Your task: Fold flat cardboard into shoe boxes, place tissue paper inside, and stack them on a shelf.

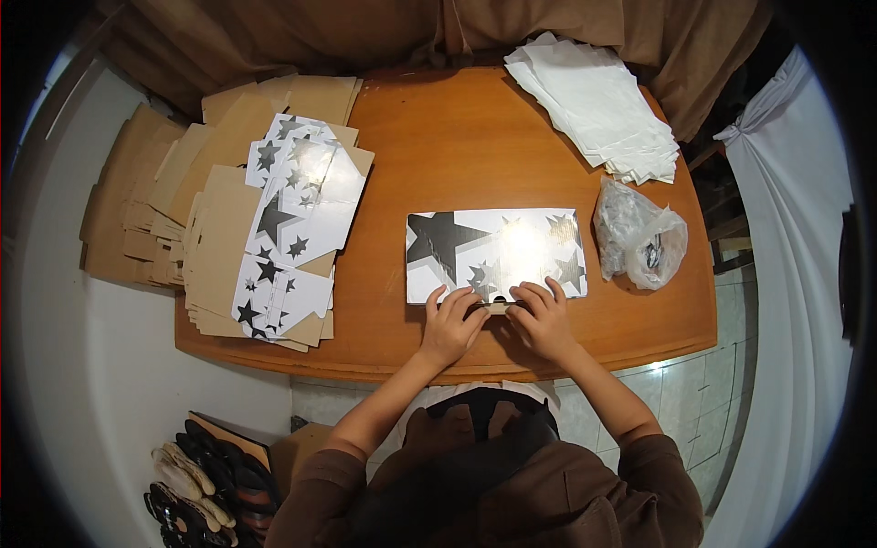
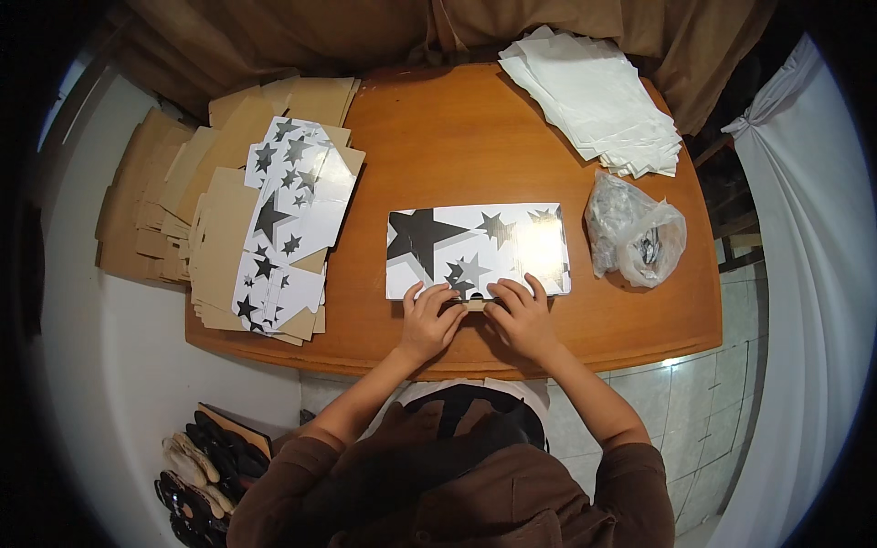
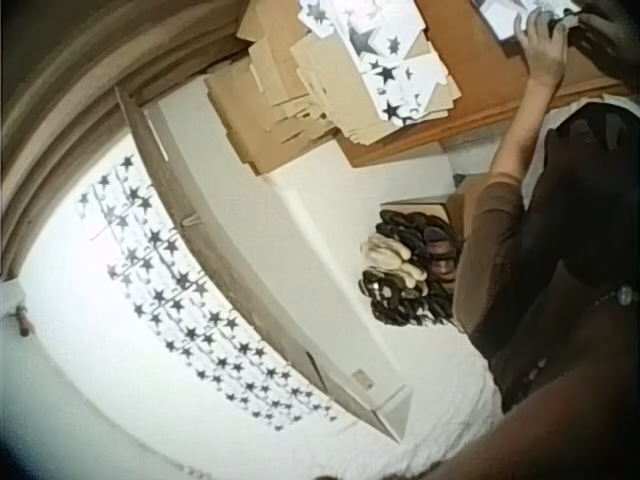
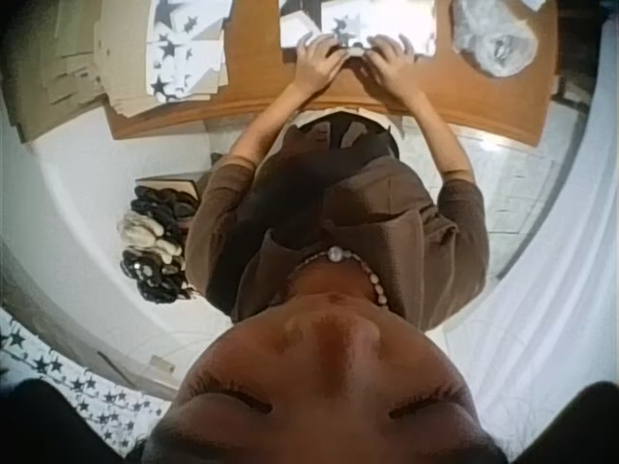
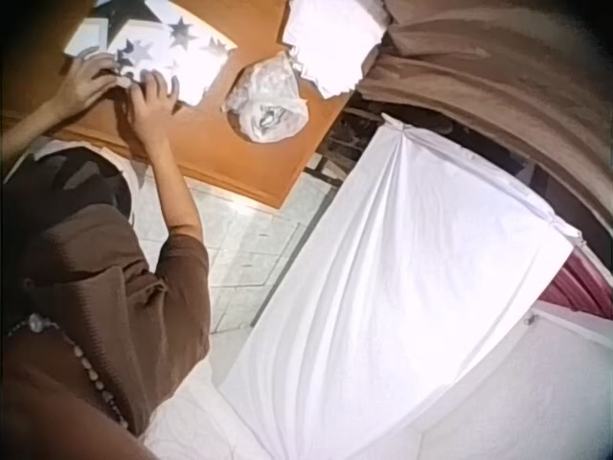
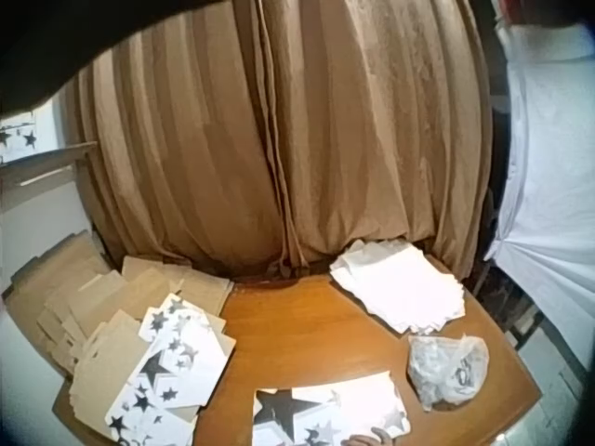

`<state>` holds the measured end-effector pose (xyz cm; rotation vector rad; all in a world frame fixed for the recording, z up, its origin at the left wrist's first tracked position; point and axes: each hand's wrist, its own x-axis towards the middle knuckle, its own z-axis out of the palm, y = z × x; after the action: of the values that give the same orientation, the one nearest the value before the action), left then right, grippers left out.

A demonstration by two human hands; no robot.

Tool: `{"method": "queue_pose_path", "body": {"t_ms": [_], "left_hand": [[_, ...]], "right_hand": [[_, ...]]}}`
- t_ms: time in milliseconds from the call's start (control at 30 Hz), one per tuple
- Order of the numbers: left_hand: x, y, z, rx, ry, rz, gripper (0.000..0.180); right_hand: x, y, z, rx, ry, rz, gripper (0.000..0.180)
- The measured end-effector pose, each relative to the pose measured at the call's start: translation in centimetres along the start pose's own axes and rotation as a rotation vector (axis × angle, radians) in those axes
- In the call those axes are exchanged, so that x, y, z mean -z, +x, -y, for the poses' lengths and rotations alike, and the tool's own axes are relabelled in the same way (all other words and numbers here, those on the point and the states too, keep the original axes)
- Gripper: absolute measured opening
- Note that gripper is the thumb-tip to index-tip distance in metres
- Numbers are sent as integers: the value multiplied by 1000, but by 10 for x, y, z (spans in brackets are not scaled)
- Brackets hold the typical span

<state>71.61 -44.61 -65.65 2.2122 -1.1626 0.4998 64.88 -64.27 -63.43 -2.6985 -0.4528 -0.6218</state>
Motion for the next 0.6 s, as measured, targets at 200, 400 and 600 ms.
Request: {"method": "queue_pose_path", "body": {"t_ms": [200,400,600], "left_hand": [[-3,9,-9,77,-43,-45,10],[-7,3,-3,27,-30,-94,15],[-8,0,6,-112,76,-89,22]], "right_hand": [[-8,-10,-9,147,-123,-56,20],[-14,-9,-9,151,-118,-119,18],[-17,-10,-10,136,-117,-137,19]]}}
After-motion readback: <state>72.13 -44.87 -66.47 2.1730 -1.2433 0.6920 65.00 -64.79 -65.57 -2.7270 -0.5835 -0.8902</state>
